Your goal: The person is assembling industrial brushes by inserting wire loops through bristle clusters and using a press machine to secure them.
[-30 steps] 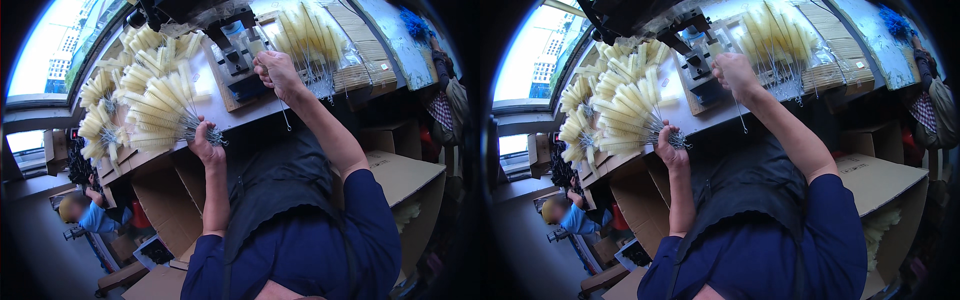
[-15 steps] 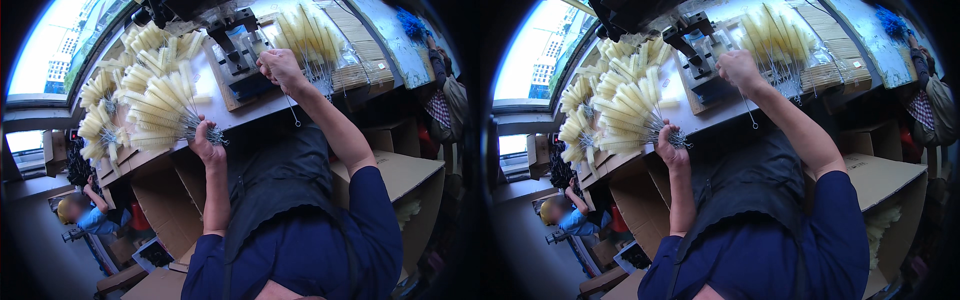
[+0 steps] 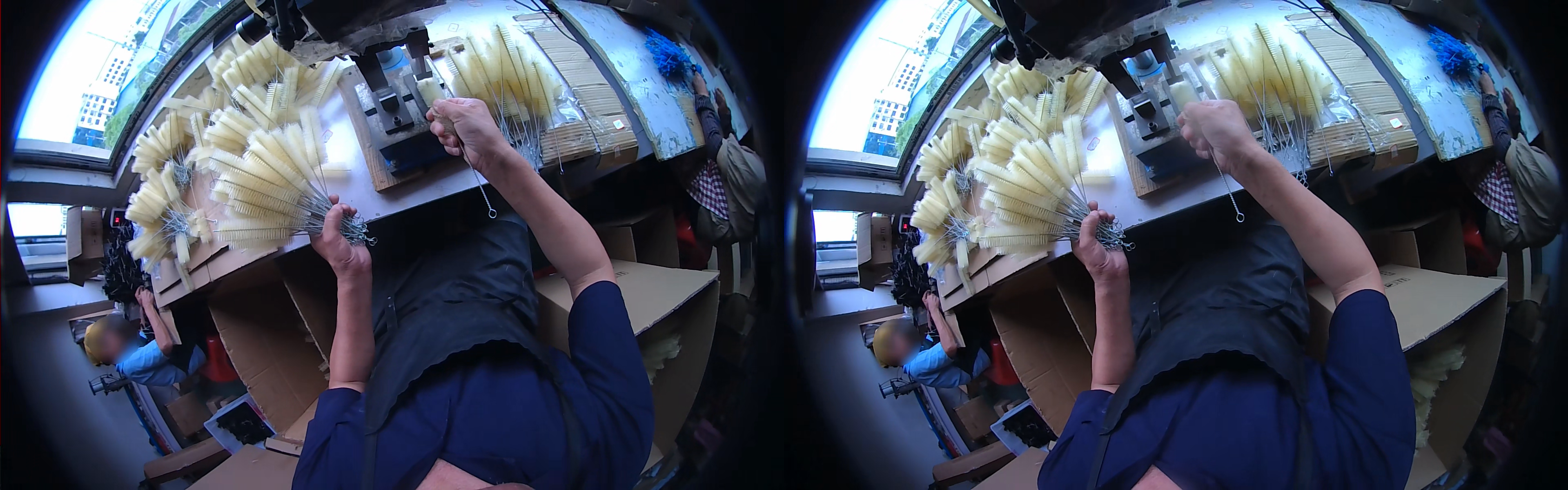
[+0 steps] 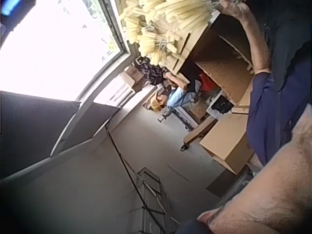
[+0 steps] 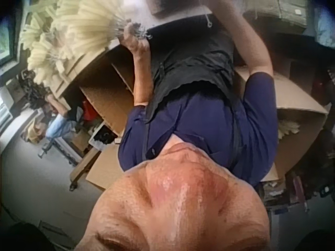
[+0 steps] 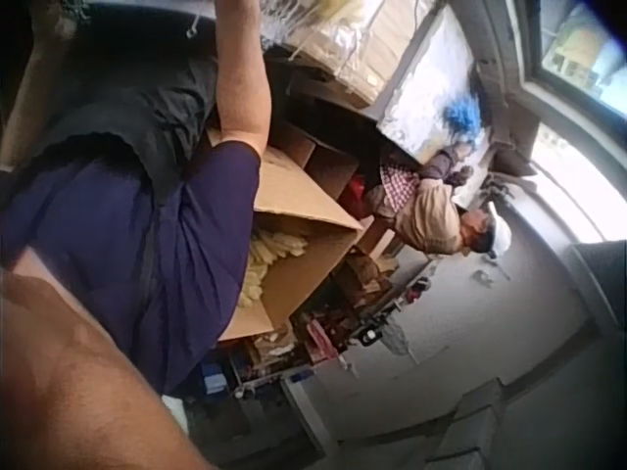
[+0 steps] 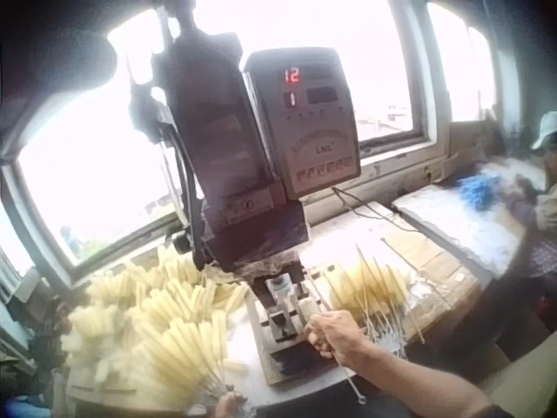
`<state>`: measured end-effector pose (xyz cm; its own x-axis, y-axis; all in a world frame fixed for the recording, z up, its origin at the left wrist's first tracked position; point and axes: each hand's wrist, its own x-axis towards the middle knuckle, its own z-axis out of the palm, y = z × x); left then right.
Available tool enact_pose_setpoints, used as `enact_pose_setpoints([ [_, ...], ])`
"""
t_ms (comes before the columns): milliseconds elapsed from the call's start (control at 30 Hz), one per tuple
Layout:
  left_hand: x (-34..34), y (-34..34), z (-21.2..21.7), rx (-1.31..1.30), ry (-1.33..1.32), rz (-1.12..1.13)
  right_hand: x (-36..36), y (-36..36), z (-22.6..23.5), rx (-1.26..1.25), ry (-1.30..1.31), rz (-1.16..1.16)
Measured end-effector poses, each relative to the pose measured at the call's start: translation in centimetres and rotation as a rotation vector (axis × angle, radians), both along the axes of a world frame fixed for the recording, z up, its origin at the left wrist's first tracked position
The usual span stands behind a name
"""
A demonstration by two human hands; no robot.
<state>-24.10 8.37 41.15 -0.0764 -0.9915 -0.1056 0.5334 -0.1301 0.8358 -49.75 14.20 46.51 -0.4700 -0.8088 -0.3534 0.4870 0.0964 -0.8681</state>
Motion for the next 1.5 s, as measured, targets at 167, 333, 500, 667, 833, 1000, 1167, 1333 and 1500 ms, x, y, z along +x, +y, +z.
enact_pose_setpoints([
  [167, 0.1, 0.3, 0.4, -0.011, 0.010, 0.007, -1.5, 1.4, -1.4, -0.017, 0.090, -0.034],
  [333, 0.2, 0.8, 0.5, -0.035, 0.003, -0.042, -8.2, 0.1, -3.4, 0.395, 1.351, -0.276],
  [500, 0.0, 2.0, 0.8, -0.080, 0.033, -0.087, -3.6, 0.5, -1.3, -0.101, 1.407, -0.524],
  [667, 0.8, 3.5, 1.0, -0.166, 0.029, -0.234, 6.5, -1.1, 1.3, -0.082, 0.502, 0.159],
  [833, 1.8, 5.7, 0.9, -0.131, -0.143, -0.432, 9.7, -3.7, 1.0, -0.187, 0.479, 0.134],
  [1000, 2.2, 5.7, 0.2, -0.247, -0.172, -0.353, 9.0, -2.4, 2.1, -0.440, 0.159, -0.252],
  [1167, 2.2, 5.5, 0.7, -0.026, 0.031, -0.309, 5.7, 0.1, 1.8, -0.415, -0.017, -0.247],
  [1333, 2.1, 4.6, 0.3, -0.019, -0.012, -0.229, 6.2, -1.0, -0.5, -0.200, -0.208, 0.050],
  [1500, 2.0, 4.1, 0.1, -0.054, -0.059, -0.211, 4.9, -3.6, -1.0, -0.156, -0.331, 0.134],
])
